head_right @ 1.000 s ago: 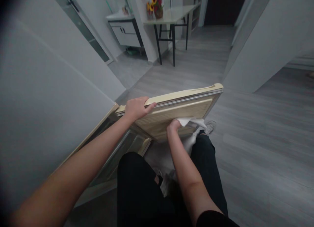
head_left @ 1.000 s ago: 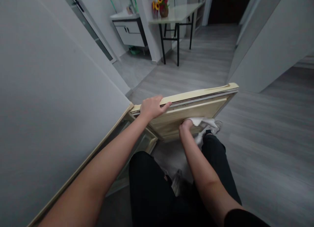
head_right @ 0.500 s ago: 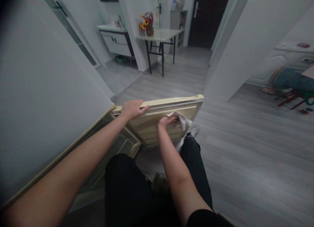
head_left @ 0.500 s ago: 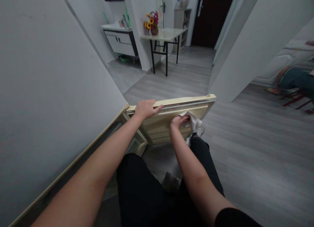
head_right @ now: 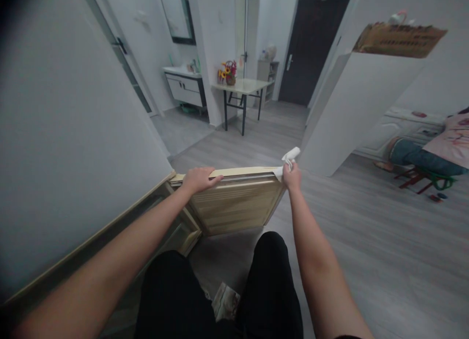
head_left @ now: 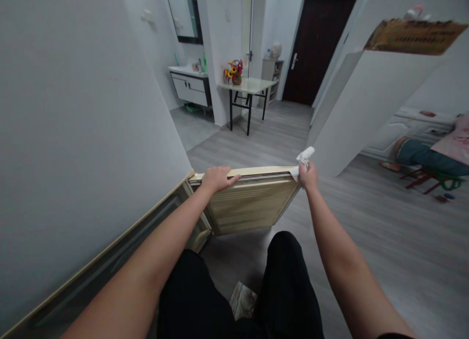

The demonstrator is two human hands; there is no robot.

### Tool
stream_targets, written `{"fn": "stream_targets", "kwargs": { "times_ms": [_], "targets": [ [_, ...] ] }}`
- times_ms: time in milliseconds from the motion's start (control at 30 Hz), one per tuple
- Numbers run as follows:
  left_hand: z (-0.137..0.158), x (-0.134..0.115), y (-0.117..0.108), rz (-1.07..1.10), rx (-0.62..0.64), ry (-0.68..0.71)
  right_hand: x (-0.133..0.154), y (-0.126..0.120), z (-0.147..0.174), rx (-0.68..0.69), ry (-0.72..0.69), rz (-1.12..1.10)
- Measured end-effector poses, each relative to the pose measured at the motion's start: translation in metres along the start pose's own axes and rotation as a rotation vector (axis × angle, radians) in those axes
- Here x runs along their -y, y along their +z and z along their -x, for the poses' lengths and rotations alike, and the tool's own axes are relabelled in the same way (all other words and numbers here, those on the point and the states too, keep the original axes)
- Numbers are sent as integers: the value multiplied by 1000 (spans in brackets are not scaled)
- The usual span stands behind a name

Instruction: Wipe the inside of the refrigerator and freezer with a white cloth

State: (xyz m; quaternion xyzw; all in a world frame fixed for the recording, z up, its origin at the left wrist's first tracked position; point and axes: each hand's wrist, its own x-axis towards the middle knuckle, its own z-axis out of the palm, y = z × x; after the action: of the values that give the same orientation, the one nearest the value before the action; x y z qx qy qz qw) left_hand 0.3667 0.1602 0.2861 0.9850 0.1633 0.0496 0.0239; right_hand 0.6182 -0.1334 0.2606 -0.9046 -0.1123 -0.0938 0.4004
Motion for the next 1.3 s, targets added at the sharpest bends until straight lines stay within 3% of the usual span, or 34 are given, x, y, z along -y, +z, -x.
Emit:
{"fn": "stream_targets", "kwargs": {
  "times_ms": [133, 233, 333, 400, 867, 1100, 1300],
  "targets": [
    [1, -2, -3, -5, 15, -13, -3, -16, -36, 312, -12, 208],
    [3, -3, -5, -17, 31, -22, -7, -18, -41, 399, 68, 34],
    [5, -3, -7, -30, 46, -34, -12, -17, -33, 413, 132, -257],
    [5, -3, -7, -33, 52, -47, -13, -15, -30, 413, 149, -335],
    [5, -3, -10, 72, 0, -99, -12, -8, -40, 479, 100, -429],
    [11, -17, -8, 208, -201, -172, -10, -6, -43, 451, 55, -404],
    [42, -58, 13, 325, -401, -219, -11, -14, -34, 444, 17, -424]
  ]
}}
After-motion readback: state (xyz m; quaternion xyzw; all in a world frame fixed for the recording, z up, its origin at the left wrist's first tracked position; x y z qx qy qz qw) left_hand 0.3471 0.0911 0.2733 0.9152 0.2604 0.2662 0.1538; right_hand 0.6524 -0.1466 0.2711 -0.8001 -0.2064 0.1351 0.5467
